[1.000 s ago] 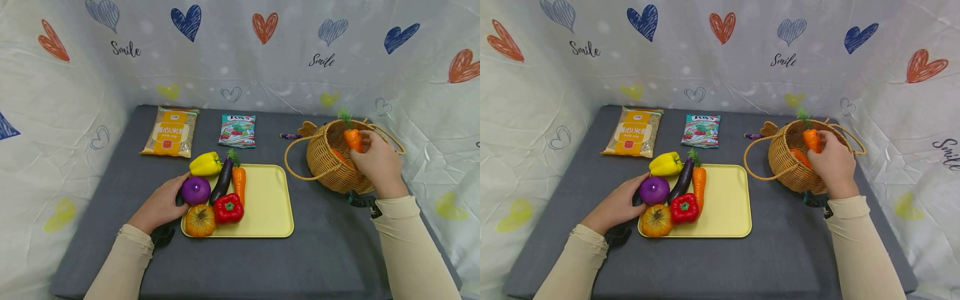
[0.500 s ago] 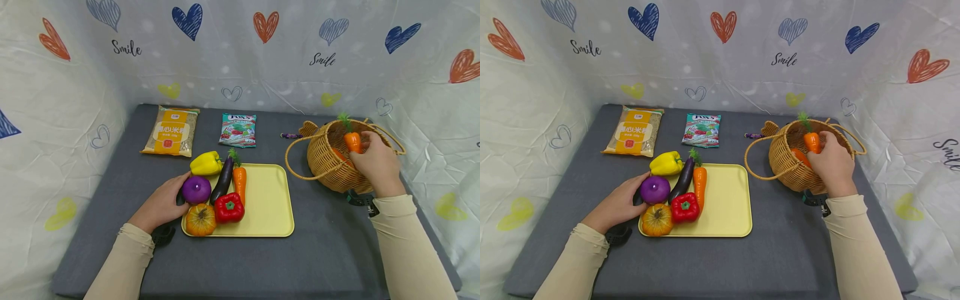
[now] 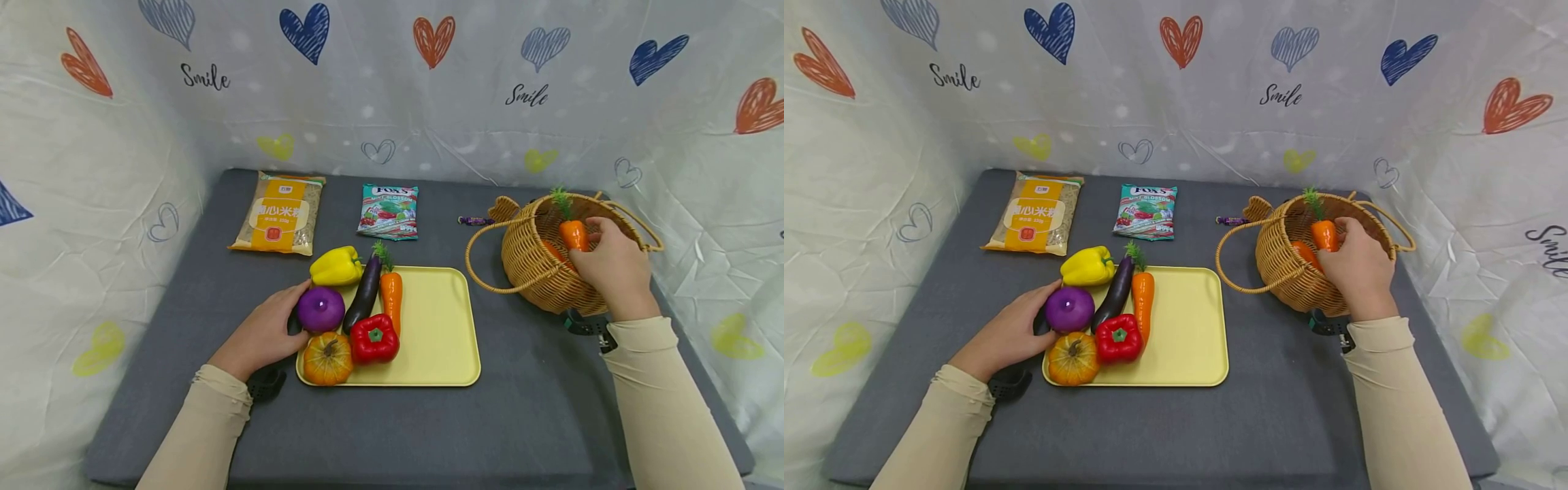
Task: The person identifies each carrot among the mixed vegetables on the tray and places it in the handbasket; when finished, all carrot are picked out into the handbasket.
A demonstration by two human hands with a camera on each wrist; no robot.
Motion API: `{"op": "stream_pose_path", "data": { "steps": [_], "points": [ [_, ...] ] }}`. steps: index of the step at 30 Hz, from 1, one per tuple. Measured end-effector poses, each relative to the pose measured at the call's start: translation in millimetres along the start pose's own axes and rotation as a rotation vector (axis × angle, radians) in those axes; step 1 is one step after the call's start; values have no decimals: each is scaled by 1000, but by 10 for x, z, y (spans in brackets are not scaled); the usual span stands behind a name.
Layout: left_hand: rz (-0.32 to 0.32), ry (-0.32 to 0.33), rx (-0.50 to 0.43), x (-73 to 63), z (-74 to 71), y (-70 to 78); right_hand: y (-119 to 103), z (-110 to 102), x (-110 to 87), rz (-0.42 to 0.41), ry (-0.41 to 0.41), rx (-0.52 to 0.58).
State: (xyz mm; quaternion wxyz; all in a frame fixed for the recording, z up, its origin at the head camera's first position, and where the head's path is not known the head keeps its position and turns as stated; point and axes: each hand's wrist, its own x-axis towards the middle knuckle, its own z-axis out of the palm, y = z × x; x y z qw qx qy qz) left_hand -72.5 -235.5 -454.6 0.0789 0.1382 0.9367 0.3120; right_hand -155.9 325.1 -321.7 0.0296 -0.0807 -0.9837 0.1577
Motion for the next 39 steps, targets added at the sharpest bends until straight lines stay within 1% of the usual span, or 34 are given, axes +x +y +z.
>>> {"op": "stream_pose_path", "data": {
  "steps": [4, 6, 8, 10, 13, 17, 19, 21, 23, 25, 28, 32, 34, 36, 39],
  "points": [
    [0, 0, -5, -1, 1, -6, 2, -1, 1, -1, -4, -2],
    [0, -2, -7, -1, 3, -11, -18, 1, -26, -12, 16, 3],
    [-1, -5, -5, -3, 4, -13, -73, 7, -82, -40, 68, 14],
    [-5, -8, -2, -3, 3, -16, -169, 17, -169, -78, 146, 33],
    [-11, -12, 1, -1, -3, -13, -384, 43, -325, -161, 293, 74],
    [-15, -11, -1, 3, -8, -8, -692, 112, -515, -325, 465, 122],
    [-17, -11, -1, 4, -7, -9, -823, 173, -598, -412, 510, 131],
    [-17, -10, 0, 6, -3, -11, -943, 257, -675, -481, 509, 142],
    [-17, -10, 1, 9, 4, -17, -1051, 359, -745, -545, 469, 147],
    [-16, -8, 0, 11, 8, -25, -1163, 478, -802, -599, 405, 146],
    [-11, -5, -1, 6, 11, -38, -1339, 667, -859, -659, 266, 105],
    [-7, -6, -4, -1, 11, -40, -1536, 943, -866, -675, 31, 1],
    [-8, -9, -3, 1, 10, -34, -1603, 1067, -849, -680, -72, -46],
    [-11, -12, -3, 4, 7, -26, -1648, 1172, -827, -698, -142, -84],
    [-9, -13, -5, 9, 5, -20, -1704, 1277, -808, -731, -214, -117]
  ]
}}
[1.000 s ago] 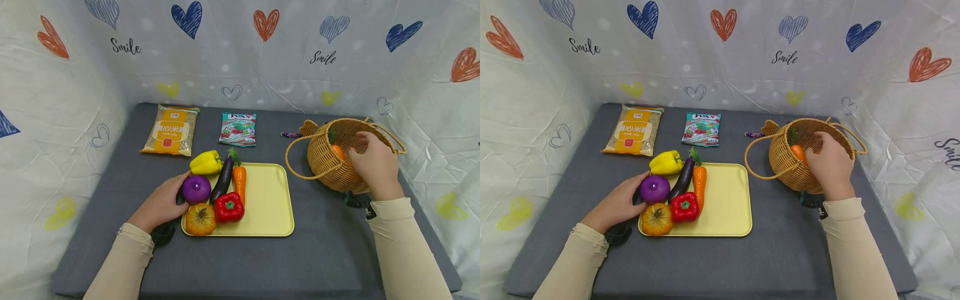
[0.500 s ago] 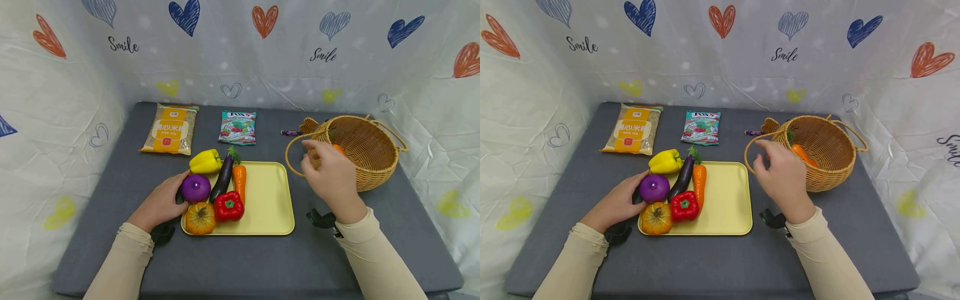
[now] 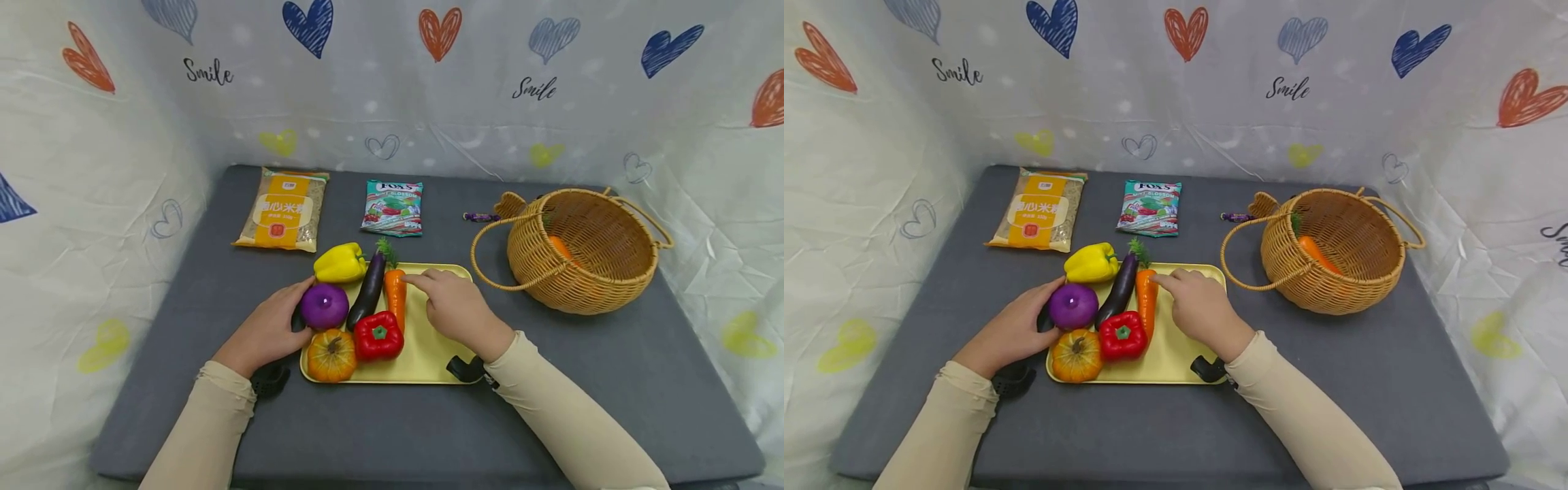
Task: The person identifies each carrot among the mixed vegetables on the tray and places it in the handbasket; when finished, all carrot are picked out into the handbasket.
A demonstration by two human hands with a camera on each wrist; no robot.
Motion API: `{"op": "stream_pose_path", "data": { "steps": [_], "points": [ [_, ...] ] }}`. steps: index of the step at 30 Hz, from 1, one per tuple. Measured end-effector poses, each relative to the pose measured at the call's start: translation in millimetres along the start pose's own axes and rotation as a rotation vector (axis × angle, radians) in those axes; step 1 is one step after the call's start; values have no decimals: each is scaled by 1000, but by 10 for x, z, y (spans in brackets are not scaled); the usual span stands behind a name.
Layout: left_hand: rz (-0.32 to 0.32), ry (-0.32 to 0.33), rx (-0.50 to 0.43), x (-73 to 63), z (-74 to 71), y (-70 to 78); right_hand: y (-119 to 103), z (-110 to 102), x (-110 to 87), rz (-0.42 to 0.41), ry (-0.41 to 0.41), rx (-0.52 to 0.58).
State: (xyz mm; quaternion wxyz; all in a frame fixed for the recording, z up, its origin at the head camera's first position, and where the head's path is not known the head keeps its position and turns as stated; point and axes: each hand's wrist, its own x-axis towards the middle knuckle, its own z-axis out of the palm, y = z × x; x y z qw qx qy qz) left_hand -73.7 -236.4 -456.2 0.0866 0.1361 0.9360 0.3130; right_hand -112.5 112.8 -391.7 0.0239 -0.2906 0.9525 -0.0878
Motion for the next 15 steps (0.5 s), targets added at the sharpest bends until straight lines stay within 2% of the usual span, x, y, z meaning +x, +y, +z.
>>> {"op": "stream_pose_path", "data": {
  "steps": [4, 8, 10, 15],
  "points": [
    [2, -2, -7, 8, 1, 3, -16, 86, 60, -60, -73, 0],
    [1, -4, -6, 12, 0, 8, -21, 142, 76, -91, -97, 6],
    [0, -3, -5, 13, 0, 9, -21, 153, 73, -76, -85, 12],
    [-5, 0, 2, 9, 2, 4, -3, 154, 56, 25, -54, 52]
  ]
}}
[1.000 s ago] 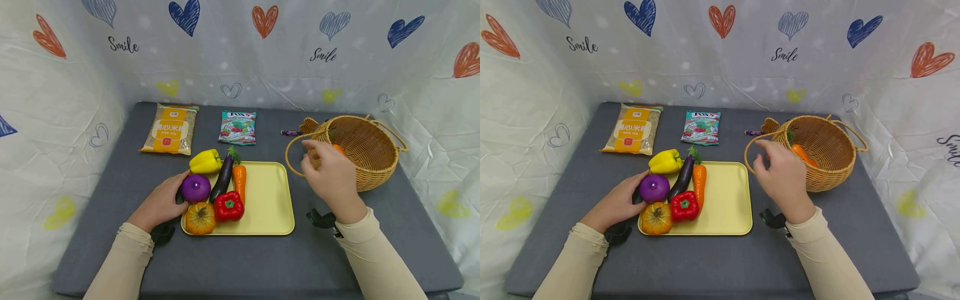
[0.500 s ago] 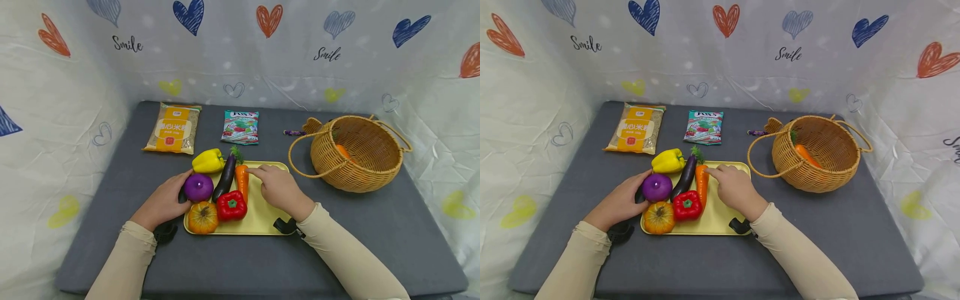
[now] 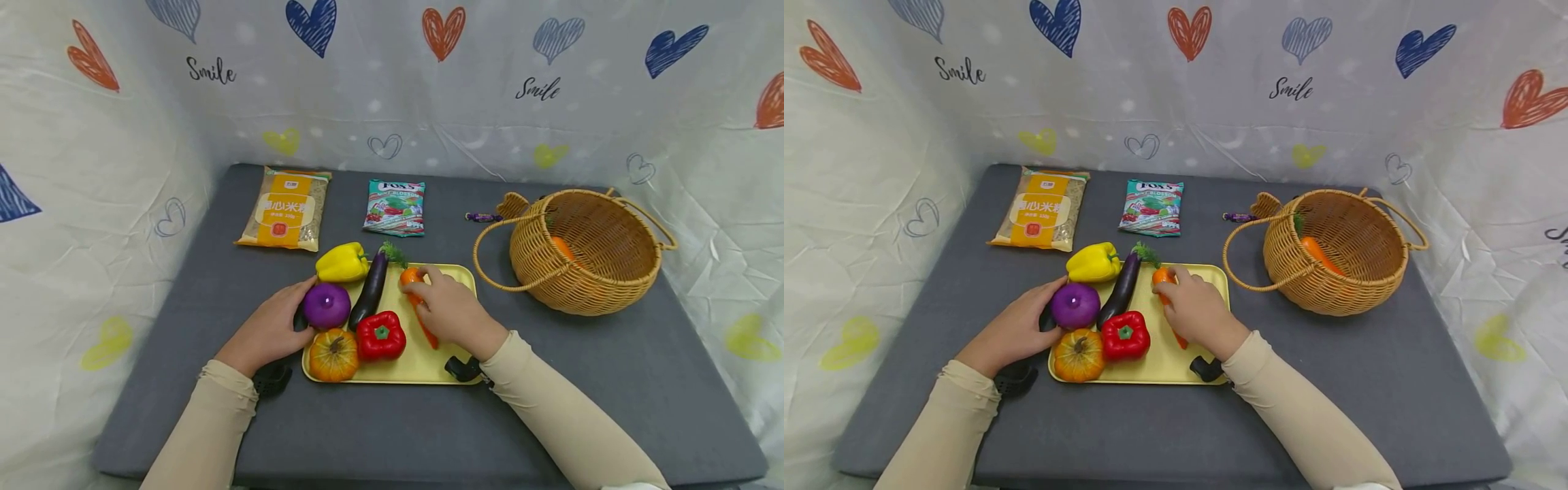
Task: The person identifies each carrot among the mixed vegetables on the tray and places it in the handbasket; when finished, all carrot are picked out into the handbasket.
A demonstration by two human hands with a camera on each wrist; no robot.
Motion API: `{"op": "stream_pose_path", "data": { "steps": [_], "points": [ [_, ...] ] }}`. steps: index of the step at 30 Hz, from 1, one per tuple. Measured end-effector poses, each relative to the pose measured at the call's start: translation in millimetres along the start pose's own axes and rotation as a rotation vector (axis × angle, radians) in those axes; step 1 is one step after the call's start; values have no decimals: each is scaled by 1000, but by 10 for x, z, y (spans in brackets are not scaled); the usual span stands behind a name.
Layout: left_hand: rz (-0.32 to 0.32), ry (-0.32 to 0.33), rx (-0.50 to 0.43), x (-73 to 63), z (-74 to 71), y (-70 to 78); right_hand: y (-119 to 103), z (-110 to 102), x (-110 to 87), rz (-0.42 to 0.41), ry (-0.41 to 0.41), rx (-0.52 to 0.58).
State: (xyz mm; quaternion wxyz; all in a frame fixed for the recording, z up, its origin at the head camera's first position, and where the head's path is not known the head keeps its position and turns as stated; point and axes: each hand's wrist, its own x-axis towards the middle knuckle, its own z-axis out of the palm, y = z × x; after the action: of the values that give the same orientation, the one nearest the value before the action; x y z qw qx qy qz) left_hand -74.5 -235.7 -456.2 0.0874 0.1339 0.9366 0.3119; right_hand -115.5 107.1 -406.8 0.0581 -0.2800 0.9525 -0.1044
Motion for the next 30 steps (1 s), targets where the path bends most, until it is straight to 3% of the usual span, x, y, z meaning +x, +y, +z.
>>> {"op": "stream_pose_path", "data": {
  "steps": [10, 15, 22, 30],
  "points": [
    [17, 4, 14, -1, -17, -23, 72, 82, -132, 178, 78, 102],
    [20, 2, 13, -2, -23, -35, 9, 12, -266, 163, 157, 106],
    [15, 4, 10, -3, -27, -41, -126, -305, -520, 120, 295, 115],
    [1, 4, 9, -8, -30, -48, 18, -676, -682, 100, 508, 81]
  ]
}}
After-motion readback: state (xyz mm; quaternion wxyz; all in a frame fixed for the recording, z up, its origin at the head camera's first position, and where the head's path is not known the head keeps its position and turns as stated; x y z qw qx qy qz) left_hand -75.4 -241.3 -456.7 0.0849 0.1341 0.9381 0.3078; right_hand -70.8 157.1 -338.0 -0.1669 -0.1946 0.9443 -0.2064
